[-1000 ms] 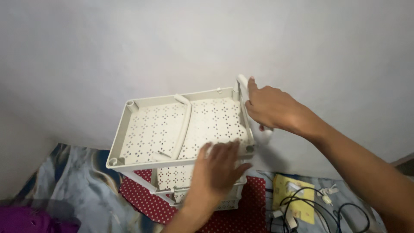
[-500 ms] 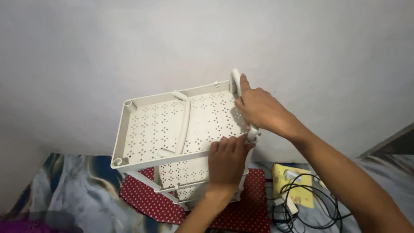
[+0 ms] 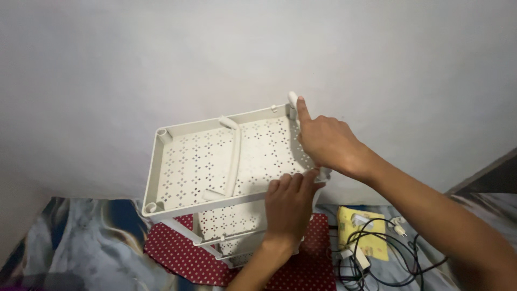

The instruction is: The person assembles a white plastic storage rack by inserting vertical legs into the corners of stacked trays and attaching horizontal side bars. They repeatedly adjust and reinsert the legs and bars to secure the structure.

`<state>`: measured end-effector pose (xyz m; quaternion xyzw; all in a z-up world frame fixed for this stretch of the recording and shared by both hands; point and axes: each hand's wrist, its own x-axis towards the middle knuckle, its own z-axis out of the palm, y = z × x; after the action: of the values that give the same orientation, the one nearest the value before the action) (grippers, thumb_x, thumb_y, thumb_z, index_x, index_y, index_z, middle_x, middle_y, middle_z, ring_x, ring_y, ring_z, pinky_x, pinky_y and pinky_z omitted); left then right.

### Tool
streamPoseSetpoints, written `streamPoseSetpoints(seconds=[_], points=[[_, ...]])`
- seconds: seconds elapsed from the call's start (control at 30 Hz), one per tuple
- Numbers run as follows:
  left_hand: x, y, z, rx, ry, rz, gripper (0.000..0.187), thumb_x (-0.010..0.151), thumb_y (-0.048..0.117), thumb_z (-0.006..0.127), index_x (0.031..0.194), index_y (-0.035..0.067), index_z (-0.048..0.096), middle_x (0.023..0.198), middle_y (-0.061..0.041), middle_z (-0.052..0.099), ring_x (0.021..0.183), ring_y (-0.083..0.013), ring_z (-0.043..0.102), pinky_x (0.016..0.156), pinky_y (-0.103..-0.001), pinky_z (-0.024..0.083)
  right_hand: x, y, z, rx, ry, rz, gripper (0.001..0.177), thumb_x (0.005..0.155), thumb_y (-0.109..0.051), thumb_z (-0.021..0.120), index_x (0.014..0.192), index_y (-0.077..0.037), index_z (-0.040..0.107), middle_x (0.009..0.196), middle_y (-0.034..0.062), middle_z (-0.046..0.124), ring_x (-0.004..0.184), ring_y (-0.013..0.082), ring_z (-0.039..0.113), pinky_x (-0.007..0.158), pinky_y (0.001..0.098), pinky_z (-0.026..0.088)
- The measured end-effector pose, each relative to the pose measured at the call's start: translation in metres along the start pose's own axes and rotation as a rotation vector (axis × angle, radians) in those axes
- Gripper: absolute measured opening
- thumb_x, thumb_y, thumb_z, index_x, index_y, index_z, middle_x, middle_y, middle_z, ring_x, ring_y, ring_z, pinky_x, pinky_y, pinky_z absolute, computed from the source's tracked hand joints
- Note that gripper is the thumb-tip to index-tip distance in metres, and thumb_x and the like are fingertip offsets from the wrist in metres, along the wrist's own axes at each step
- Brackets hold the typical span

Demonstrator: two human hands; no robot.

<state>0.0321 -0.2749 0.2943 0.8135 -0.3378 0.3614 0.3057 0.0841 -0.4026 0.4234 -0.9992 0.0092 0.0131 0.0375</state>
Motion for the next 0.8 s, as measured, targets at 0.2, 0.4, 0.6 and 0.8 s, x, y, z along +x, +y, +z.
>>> streamPoseSetpoints(seconds=[0.2, 0.4, 0.6, 0.8], points=[[0.000, -0.003, 0.005, 0.067, 0.010, 0.012, 0.026, 0.099, 0.029, 0.068, 0.118, 0.011, 0.068, 0.080, -0.001, 0.060, 0.078, -0.0192, 0.057, 0.069, -0.036, 0.043, 0.004, 0.001, 0.013, -0.096, 0.085, 0.059, 0.074, 0.098, -0.014, 0.043, 0.161, 0.009, 0.012, 0.082, 0.0252, 0.071, 0.073, 0.0401, 0.072, 0.068, 0.0527, 0.058], [-0.004, -0.004, 0.008, 0.072, 0.005, 0.009, 0.026, 0.102, 0.031, 0.067, 0.119, 0.012, 0.067, 0.083, 0.000, 0.061, 0.079, -0.0181, 0.056, 0.072, -0.035, 0.043, 0.003, 0.003, 0.011, 0.096, 0.057, 0.199, 0.072, 0.100, -0.024, 0.040, 0.160, 0.004, 0.013, 0.086, 0.0260, 0.071, 0.079, 0.0425, 0.072, 0.077, 0.0537, 0.056], [-0.003, -0.003, 0.003, 0.039, 0.031, 0.041, 0.031, 0.099, 0.030, 0.066, 0.123, 0.010, 0.066, 0.087, -0.001, 0.061, 0.083, -0.0196, 0.056, 0.076, -0.036, 0.043, -0.004, 0.003, -0.016, 0.184, -0.069, 0.154, 0.078, 0.100, -0.041, 0.034, 0.162, -0.001, 0.009, 0.079, 0.0184, 0.078, 0.082, 0.0365, 0.074, 0.080, 0.0499, 0.058], [-0.002, -0.004, 0.003, 0.013, -0.025, 0.030, 0.030, 0.102, 0.030, 0.067, 0.124, 0.010, 0.066, 0.086, -0.002, 0.062, 0.080, -0.0200, 0.056, 0.073, -0.036, 0.043, 0.003, -0.011, -0.031, 0.069, -0.061, 0.247, 0.075, 0.099, -0.060, 0.028, 0.160, -0.016, 0.029, 0.079, 0.0151, 0.075, 0.081, 0.0321, 0.075, 0.080, 0.0472, 0.059]])
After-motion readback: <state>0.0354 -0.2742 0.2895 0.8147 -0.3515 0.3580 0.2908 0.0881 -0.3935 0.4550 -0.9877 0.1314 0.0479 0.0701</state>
